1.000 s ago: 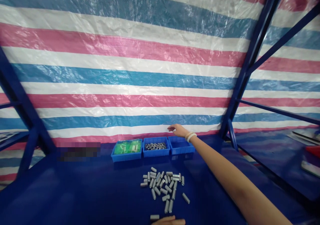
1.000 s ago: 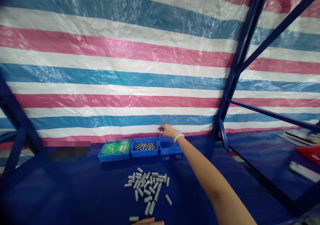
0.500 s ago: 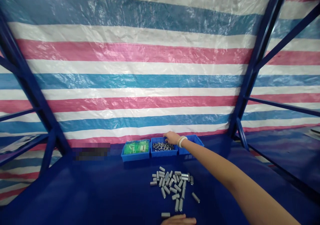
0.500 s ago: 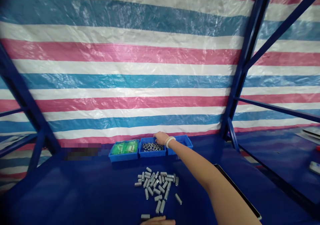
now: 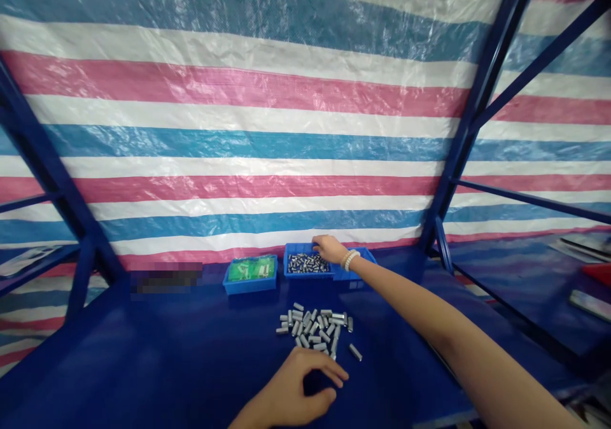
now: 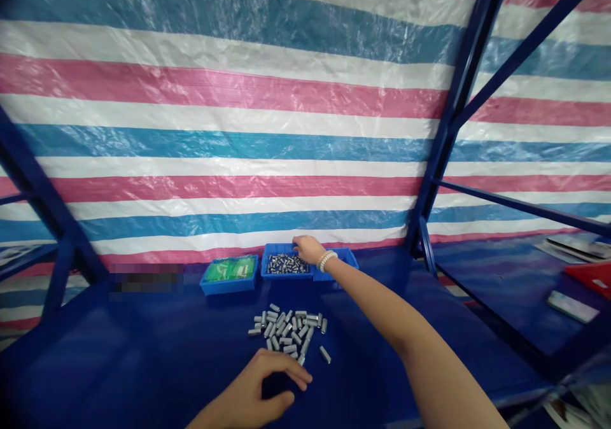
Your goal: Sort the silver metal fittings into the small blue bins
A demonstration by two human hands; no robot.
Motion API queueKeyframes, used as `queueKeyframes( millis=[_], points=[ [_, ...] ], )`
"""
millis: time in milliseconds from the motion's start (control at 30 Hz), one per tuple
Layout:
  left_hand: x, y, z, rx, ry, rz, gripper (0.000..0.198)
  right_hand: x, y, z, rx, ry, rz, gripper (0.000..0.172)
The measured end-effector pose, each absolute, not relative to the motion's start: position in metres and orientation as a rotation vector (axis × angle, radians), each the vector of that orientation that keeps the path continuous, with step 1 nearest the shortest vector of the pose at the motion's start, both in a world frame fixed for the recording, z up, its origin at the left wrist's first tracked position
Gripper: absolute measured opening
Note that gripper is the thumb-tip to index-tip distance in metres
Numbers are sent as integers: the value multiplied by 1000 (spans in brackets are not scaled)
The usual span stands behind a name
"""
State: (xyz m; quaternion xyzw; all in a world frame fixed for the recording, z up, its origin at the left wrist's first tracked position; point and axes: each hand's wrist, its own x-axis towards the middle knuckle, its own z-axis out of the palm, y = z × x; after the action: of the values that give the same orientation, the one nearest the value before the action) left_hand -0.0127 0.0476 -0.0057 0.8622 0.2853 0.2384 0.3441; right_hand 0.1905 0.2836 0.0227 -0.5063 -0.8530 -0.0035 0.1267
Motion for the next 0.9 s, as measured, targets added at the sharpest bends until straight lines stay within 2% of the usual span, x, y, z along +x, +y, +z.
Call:
queueKeyframes(
  millis=[133, 267, 500, 733, 900],
  points=[
    [25, 53, -10, 2600, 649, 706, 31, 194, 278, 28, -1486, -2452, -13, 29],
    [57, 64, -25, 2908, 645, 528, 58, 192, 275, 32, -1493, -2433, -27, 29],
    [51, 90, -28, 3059, 751, 332, 39, 194, 267, 43, -1465, -2401, -84, 28],
    [36, 90, -23, 3083, 691, 317, 38, 196, 233, 44, -1346, -2368, -209, 24],
    [28, 67, -13, 2921, 393, 302, 46, 190, 194, 29, -1198, -2297, -354, 8]
  ],
)
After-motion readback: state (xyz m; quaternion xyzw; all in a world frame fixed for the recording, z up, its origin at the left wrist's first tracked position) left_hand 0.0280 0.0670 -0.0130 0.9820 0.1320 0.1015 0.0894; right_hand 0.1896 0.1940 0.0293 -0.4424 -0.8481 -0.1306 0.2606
